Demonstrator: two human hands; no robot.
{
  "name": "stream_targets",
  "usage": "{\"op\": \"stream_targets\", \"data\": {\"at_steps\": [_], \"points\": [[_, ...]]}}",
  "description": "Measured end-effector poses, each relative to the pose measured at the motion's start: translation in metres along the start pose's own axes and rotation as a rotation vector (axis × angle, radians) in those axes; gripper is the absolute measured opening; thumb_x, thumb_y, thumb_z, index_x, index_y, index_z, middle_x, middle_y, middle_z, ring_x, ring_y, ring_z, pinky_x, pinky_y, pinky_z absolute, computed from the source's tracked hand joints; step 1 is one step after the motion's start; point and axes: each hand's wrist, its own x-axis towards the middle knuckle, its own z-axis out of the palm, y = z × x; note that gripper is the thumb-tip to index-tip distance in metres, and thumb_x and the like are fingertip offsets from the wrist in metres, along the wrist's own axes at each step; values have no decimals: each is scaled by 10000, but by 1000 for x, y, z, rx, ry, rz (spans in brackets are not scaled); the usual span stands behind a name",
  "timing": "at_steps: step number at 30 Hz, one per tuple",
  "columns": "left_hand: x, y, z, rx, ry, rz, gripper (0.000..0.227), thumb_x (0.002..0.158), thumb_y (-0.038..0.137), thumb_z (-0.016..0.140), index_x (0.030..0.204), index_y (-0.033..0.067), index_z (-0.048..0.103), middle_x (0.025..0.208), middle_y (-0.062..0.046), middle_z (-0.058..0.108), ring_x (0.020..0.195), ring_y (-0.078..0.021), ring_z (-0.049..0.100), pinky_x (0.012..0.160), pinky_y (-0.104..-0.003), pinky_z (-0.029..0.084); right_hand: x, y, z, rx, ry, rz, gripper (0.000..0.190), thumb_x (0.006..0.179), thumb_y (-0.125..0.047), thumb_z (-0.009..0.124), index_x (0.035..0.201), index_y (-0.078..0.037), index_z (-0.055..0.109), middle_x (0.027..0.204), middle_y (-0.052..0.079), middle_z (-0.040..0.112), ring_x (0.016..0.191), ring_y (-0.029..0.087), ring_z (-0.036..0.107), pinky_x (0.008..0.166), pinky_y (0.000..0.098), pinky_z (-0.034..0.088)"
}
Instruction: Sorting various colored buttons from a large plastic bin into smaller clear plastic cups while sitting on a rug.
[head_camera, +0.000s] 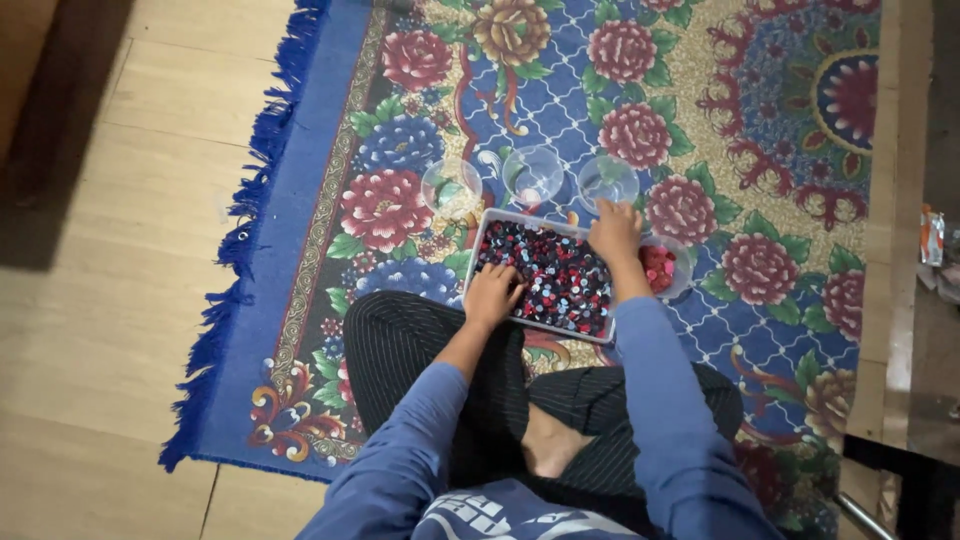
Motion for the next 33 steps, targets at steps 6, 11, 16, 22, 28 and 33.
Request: {"op": "stream_targets", "data": {"at_steps": [6,11,16,22,28,33], "points": [[1,-1,3,22,-7,4,191,909,368,679,1007,208,641,995,-19,680,1024,-246,611,807,-373,524,26,40,22,-137,36,-53,205,912,-326,704,1108,-339,763,1019,-48,778,1161,235,645,1089,506,354],[2,1,1,22,-35,-10,188,924,368,663,1019,208,643,1002,-18,678,1025,-247,610,823,-374,524,-1,8,-19,-88,45,-68,181,939,-256,700,1092,-303,785,1000,-7,783,1075,266,676,1079,504,352],[2,-2,5,4,-36,-12,171,930,361,663,1024,219,647,1005,-12,672,1033,-244,607,831,-372,522,-15,11,-7,-85,38,-44,182,986,-312,657,1136,-298,759,1045,1,773,1123,273,661,1140,561,270],[1,1,-2,-7,-55,-16,165,936,363,651,1022,222,651,1012,-13,683,1046,-244,610,845,-369,523,-42,-6,-18,-10,56,-22,223,1043,-311,562,1164,-247,738,1043,33,762,1091,280,687,1070,498,379],[-1,-2,2,-26,-51,-9,164,932,357,664,1028,224,663,1027,-15,701,1056,-254,626,846,-383,532,-82,-57,-37,105,436,-133,309,896,-116,707,1202,-72,699,1164,141,671,1176,360,604,958,505,482],[-2,-8,13,-55,2,7,173,869,369,745,965,235,693,952,-1,719,1034,-241,601,876,-378,483,-135,-113,-17,489,300,-403,200,947,-117,671,1138,-122,730,1058,79,703,1044,326,669,960,452,501]]}}
